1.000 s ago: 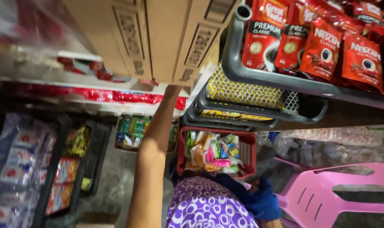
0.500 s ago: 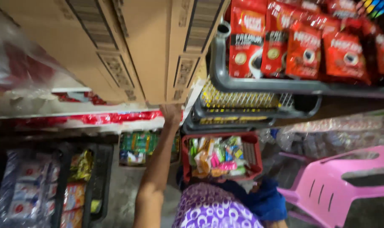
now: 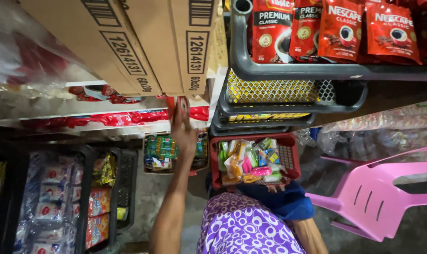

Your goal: Cleaning and wiping coffee pouches with a blue cloth in a grocery store storage area.

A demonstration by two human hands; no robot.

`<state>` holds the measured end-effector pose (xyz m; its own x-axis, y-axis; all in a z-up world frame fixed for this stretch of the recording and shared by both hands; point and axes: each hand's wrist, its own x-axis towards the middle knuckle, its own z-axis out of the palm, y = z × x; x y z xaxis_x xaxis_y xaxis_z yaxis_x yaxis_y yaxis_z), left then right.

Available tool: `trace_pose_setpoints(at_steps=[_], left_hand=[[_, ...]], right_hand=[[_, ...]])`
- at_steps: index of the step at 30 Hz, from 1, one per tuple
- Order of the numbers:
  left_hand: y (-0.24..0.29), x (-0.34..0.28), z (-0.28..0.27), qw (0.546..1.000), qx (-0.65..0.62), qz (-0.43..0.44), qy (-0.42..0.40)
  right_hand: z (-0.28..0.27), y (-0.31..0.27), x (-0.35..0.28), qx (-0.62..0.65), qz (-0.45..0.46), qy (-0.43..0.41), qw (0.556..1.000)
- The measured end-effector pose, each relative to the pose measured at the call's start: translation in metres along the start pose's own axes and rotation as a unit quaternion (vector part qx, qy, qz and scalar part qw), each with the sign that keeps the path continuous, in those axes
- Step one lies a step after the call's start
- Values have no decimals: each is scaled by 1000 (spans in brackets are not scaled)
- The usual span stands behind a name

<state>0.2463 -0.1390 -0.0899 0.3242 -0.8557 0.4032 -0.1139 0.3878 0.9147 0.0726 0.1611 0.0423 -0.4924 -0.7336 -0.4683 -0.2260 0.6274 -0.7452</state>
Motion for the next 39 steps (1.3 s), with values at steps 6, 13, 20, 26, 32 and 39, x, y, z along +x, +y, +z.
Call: trace_pose_setpoints(at_steps=[6, 13, 20, 26, 32, 39], left_hand=[[-23, -94, -38, 993, 84, -78, 13], [38, -132, -29, 970, -26, -234, -65], [61, -154, -7, 936, -151, -317, -31], [83, -148, 22, 811, -352, -466, -45], [-10, -176, 41, 630, -595, -447, -220], [-56, -223, 4, 907, -216, -305, -195]], right_hand=[[-10, -80, 48, 94, -30, -18, 995], [-18, -120, 104, 218, -71, -15, 973], [5, -103, 122, 352, -130, -21, 927], [40, -20, 124, 33, -435, -75, 897], [22, -25, 141, -76, -567, -46, 819], [33, -27, 156, -91, -566, -79, 816]])
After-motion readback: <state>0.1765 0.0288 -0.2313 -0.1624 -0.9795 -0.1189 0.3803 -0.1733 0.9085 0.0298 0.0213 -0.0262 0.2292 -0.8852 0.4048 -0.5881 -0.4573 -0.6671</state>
